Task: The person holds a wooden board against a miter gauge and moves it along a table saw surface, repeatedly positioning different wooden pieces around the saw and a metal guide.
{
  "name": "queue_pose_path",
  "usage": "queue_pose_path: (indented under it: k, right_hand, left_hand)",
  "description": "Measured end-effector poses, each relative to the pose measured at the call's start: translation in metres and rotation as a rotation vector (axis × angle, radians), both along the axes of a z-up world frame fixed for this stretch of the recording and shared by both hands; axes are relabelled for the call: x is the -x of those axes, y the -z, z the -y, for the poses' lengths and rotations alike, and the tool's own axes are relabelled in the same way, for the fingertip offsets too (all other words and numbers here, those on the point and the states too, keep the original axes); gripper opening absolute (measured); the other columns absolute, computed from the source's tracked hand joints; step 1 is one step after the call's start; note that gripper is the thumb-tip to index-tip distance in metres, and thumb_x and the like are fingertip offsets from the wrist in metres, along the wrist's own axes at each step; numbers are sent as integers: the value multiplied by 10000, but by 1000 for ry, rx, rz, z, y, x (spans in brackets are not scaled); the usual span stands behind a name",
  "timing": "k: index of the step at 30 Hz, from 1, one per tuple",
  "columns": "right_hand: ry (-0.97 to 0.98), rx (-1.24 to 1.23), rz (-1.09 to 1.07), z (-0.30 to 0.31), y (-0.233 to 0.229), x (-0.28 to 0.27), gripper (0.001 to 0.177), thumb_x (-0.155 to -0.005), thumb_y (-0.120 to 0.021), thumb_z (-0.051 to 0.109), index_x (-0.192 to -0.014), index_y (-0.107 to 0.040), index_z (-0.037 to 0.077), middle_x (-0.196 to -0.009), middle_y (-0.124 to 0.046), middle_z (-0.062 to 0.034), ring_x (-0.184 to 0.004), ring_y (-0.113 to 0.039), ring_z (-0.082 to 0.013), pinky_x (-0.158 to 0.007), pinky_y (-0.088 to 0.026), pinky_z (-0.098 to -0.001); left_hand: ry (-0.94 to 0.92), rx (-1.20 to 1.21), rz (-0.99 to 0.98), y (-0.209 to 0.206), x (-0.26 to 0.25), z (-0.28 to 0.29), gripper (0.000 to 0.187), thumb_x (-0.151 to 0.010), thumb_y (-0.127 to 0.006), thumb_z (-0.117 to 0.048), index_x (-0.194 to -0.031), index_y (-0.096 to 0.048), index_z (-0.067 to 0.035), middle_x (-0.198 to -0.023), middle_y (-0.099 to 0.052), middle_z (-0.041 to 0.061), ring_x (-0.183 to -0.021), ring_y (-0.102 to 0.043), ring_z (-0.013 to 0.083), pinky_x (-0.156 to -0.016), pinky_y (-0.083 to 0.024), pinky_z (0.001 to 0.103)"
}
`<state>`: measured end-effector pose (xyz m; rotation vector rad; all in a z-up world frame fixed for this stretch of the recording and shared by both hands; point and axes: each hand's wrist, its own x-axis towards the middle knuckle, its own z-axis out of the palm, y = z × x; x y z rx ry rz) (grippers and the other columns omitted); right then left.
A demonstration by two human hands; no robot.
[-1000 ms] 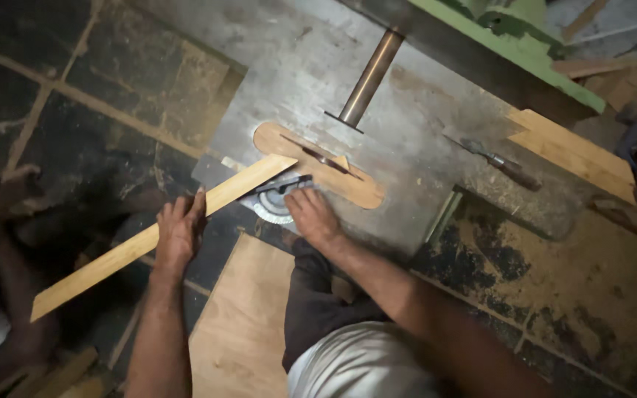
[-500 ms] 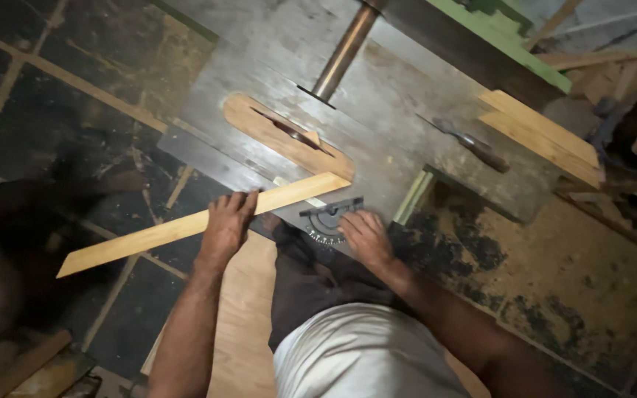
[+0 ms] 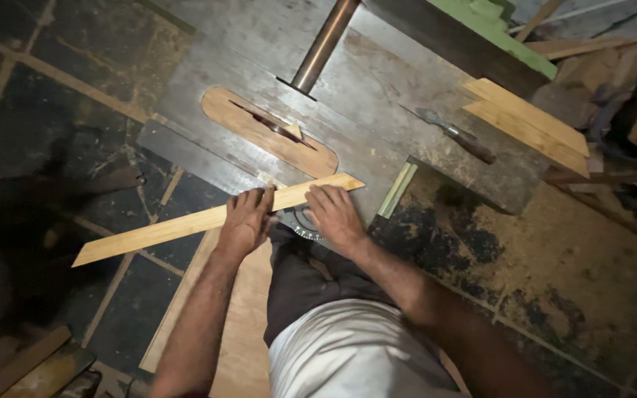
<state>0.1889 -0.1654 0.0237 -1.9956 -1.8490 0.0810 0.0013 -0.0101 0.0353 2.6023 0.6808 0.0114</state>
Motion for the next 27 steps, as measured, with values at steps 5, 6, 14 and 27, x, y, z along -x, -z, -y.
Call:
queue_pose_path:
  k: [5, 6, 14, 27]
  right_hand:
    - [22, -50, -33, 2, 16, -1, 428, -876, -777, 249, -1224, -671, 24, -1283, -640, -139, -1192, -576, -311, -1036, -441, -478]
    - [28, -50, -26, 4, 17, -1, 425, -867, -781, 249, -1212, -675, 24, -1271, -643, -141, -1179, -580, -313, -1027, -442, -482]
    - [26, -73, -47, 1, 14, -1, 424, -888, -793, 242, -1237, -673, 33, -1270, -643, -129, -1169, -583, -305, -1028, -445, -478]
    - [217, 92, -1, -46, -110, -30, 731, -698, -862, 196, -1380, -620, 91, -1132, -662, -124, -1071, -594, -331, -923, -456, -542]
  left_hand:
    - [-111, -6, 133, 6, -2, 12, 764, -771, -807, -292, -1454, -522, -104, -1267, -580, 131, -1168, -524, 341, -1029, -349, 539]
    - [-111, -21, 135, 10, -1, 12, 737, -784, -799, -255, -1455, -530, -114, -1264, -586, 125, -1173, -528, 336, -1032, -355, 531]
    - [-72, -61, 110, 18, 2, 7, 611, -845, -737, -207, -1428, -570, -131, -1211, -619, 96, -1131, -552, 314, -998, -388, 497]
    - [52, -748, 258, -183, -44, 5, 498, -948, -680, -230, -1428, -612, -118, -1336, -618, 55, -1250, -549, 227, -1083, -347, 463]
